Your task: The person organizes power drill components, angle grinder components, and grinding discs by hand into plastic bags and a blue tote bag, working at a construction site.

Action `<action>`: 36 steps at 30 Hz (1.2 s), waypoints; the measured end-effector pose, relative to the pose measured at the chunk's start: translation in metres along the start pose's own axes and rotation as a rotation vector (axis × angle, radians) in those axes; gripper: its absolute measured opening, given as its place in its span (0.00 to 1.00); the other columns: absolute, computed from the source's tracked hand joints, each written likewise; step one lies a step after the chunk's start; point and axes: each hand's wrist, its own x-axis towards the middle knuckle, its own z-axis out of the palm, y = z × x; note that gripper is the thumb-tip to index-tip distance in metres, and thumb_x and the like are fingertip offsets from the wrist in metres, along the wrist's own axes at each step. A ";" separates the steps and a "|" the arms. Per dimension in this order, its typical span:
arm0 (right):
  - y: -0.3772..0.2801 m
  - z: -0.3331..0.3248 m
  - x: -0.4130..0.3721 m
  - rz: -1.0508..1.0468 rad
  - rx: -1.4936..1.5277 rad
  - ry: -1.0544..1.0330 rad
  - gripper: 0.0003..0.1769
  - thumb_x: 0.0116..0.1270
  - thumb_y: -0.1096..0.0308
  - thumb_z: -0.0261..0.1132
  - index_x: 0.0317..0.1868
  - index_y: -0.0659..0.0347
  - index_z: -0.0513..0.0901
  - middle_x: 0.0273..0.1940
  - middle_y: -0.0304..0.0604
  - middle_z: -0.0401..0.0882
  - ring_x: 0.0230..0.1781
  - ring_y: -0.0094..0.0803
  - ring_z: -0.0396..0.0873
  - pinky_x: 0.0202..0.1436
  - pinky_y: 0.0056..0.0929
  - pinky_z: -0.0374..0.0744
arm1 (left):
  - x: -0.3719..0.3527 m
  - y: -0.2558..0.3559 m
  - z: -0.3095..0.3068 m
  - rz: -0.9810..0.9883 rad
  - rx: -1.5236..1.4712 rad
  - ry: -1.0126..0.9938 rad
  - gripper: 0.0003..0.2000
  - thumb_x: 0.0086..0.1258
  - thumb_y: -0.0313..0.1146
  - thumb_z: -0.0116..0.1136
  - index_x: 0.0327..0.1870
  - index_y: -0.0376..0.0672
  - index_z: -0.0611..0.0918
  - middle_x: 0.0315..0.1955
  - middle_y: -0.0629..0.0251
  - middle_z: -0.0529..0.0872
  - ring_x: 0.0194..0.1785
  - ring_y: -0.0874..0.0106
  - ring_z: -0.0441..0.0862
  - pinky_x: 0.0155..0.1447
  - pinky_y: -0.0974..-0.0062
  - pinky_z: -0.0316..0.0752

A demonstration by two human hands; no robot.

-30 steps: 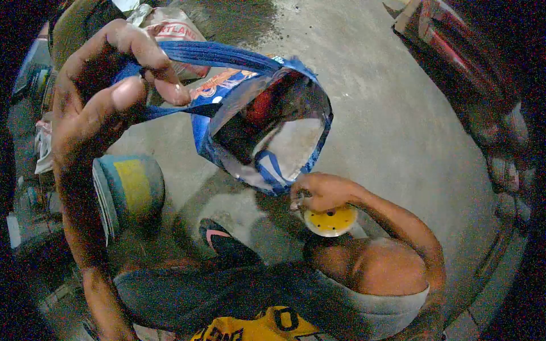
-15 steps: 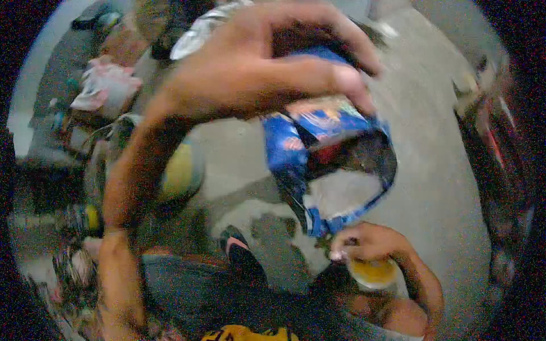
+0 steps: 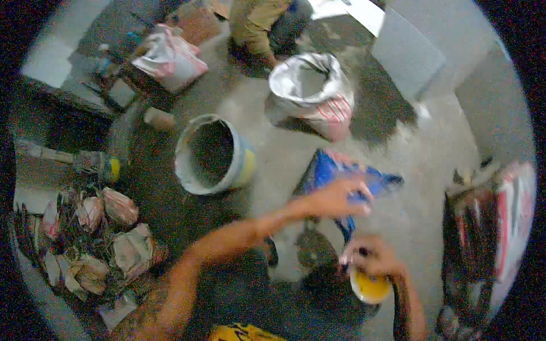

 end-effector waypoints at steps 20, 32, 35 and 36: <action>-0.388 0.084 -0.082 0.249 0.036 -0.202 0.03 0.62 0.76 0.66 0.36 0.64 0.85 0.34 0.37 0.82 0.37 0.23 0.77 0.41 0.24 0.76 | -0.149 0.408 -0.090 -0.478 -0.201 0.379 0.17 0.69 0.42 0.57 0.48 0.37 0.80 0.41 0.50 0.85 0.47 0.60 0.83 0.53 0.67 0.75; -0.633 0.172 0.011 0.433 0.005 -0.233 0.09 0.64 0.67 0.66 0.42 0.62 0.83 0.31 0.35 0.80 0.21 0.17 0.70 0.24 0.18 0.65 | -0.205 0.481 -0.269 -0.361 -0.220 0.568 0.17 0.64 0.42 0.64 0.47 0.42 0.81 0.39 0.54 0.85 0.44 0.63 0.83 0.52 0.67 0.74; -0.664 0.198 0.049 0.271 -0.026 -0.180 0.14 0.63 0.65 0.64 0.47 0.62 0.83 0.30 0.33 0.77 0.21 0.16 0.68 0.24 0.16 0.65 | -0.250 0.500 -0.337 -0.361 -0.099 0.691 0.14 0.61 0.40 0.66 0.43 0.42 0.82 0.38 0.58 0.85 0.44 0.67 0.83 0.51 0.70 0.75; -0.675 0.207 0.066 0.262 -0.085 -0.132 0.15 0.63 0.65 0.64 0.47 0.63 0.83 0.30 0.32 0.77 0.20 0.16 0.66 0.23 0.16 0.65 | -0.270 0.497 -0.353 -0.373 -0.115 0.729 0.13 0.62 0.38 0.65 0.43 0.42 0.82 0.38 0.59 0.85 0.45 0.68 0.83 0.52 0.70 0.74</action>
